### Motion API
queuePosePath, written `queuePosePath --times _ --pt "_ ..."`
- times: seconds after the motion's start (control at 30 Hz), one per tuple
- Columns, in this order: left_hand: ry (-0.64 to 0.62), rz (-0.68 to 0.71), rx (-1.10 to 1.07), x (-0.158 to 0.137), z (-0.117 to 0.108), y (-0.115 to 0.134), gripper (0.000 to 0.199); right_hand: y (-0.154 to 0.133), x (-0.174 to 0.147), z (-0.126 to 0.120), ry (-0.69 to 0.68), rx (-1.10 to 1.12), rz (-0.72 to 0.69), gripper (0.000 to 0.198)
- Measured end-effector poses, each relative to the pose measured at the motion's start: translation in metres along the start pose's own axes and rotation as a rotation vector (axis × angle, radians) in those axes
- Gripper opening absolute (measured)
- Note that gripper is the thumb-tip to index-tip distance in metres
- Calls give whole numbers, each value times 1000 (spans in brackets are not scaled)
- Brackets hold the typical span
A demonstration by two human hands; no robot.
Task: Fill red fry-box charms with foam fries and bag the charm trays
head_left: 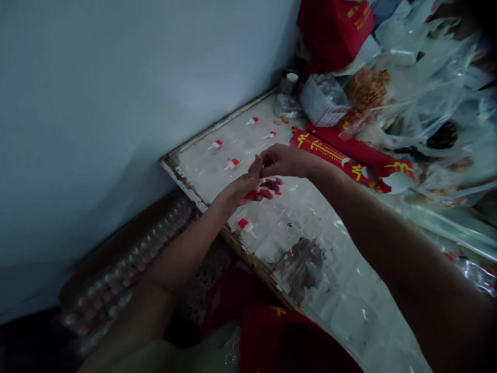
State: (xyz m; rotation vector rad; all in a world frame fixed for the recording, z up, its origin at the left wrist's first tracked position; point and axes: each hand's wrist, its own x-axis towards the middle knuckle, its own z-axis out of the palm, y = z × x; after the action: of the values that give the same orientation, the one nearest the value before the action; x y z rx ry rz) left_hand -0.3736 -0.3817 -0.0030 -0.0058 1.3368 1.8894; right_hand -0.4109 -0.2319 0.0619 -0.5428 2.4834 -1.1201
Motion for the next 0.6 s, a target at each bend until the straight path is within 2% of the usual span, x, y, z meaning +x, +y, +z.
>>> queuePosePath --times 0.1,0.13,0.23,0.3,0.33,0.4,0.47,0.53,0.6 --pt "22 27 26 -1 4 6 84 1 -16 -11 18 232 78 14" --pt "32 47 30 -4 3 9 81 1 -23 -15 74 300 98 16" --pt "105 99 21 -19 -10 19 61 8 -50 -14 355 448 140 25" --pt "211 141 -4 -32 -24 23 38 22 -72 1 468 516 203 29" --pt "271 164 -24 -38 -30 23 29 30 -83 13 478 547 253 29" --pt "359 204 -75 -49 -40 21 26 46 -101 43 461 601 367 25" --pt "376 220 -120 -56 -43 17 29 58 -111 72 497 585 429 21" --pt "342 216 -151 -59 -40 11 28 65 -115 91 587 436 439 18" --pt "317 217 -179 -60 -35 6 27 69 -114 99 672 201 424 15"
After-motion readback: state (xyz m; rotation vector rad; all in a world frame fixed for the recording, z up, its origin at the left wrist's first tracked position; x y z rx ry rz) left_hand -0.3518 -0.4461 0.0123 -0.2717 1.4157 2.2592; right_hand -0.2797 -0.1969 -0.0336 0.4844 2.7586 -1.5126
